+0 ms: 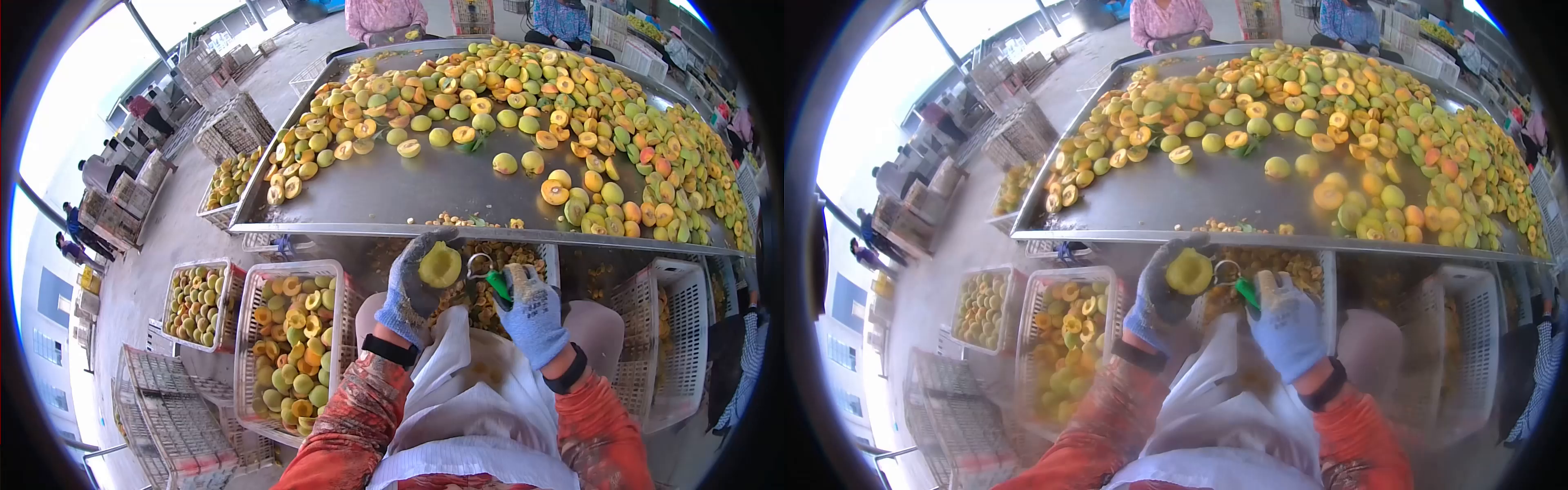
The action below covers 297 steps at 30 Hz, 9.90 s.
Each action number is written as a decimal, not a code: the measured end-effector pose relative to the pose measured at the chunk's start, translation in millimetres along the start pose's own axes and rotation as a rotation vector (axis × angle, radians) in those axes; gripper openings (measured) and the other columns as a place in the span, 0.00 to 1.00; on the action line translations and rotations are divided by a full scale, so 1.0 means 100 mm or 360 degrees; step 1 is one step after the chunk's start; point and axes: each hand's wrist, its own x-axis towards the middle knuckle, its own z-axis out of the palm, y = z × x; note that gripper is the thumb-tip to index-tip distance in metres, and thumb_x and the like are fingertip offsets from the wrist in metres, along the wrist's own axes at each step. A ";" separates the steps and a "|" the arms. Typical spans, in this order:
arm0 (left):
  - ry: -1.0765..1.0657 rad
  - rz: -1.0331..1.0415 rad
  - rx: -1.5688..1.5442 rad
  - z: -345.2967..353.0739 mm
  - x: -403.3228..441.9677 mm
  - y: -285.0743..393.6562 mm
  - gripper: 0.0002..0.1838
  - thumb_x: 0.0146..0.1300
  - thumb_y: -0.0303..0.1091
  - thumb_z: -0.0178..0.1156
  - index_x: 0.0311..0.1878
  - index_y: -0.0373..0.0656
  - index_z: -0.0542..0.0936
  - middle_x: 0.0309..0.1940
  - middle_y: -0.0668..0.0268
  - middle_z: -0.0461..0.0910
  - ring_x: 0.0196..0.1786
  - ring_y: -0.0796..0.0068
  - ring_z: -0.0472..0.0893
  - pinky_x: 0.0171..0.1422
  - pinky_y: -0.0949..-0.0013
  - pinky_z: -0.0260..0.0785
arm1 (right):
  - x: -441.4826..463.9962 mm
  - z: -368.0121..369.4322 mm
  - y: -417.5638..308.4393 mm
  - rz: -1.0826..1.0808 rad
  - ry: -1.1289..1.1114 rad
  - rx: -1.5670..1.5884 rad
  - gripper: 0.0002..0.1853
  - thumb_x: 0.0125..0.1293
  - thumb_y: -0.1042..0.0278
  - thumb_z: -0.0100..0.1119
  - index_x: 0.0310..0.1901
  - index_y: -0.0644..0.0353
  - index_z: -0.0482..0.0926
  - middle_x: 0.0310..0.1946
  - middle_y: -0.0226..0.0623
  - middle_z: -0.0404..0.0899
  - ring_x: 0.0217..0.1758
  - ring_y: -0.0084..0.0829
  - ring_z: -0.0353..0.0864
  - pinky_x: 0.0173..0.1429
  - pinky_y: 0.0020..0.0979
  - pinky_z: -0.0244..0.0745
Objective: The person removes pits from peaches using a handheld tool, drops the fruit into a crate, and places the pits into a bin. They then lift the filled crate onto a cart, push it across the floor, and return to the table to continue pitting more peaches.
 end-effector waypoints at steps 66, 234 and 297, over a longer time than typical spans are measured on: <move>0.0214 0.0119 0.1045 0.58 -0.22 -0.23 0.18 0.65 0.40 0.50 0.48 0.35 0.76 0.38 0.62 0.79 0.34 0.76 0.77 0.36 0.76 0.68 | -0.26 -0.36 -0.03 -0.0584 0.0087 -0.0498 0.23 0.55 0.53 0.59 0.47 0.61 0.73 0.25 0.37 0.77 0.23 0.35 0.79 0.26 0.33 0.72; 0.0038 0.0073 -0.0649 -0.47 -0.05 -0.12 0.29 0.57 0.40 0.54 0.61 0.39 0.65 0.57 0.51 0.68 0.56 0.54 0.71 0.61 0.53 0.66 | -0.10 0.49 -0.01 0.0246 -0.0179 0.1565 0.22 0.56 0.78 0.59 0.54 0.59 0.68 0.37 0.30 0.73 0.33 0.19 0.68 0.38 0.21 0.65; 0.0493 -0.0274 0.3256 -0.57 0.27 0.50 0.28 0.51 0.32 0.59 0.58 0.46 0.70 0.52 0.55 0.73 0.53 0.53 0.73 0.55 0.57 0.66 | 0.36 0.99 1.57 0.0187 -0.0783 0.0495 0.37 0.50 0.58 0.67 0.60 0.63 0.62 0.59 0.51 0.64 0.63 0.47 0.62 0.67 0.42 0.55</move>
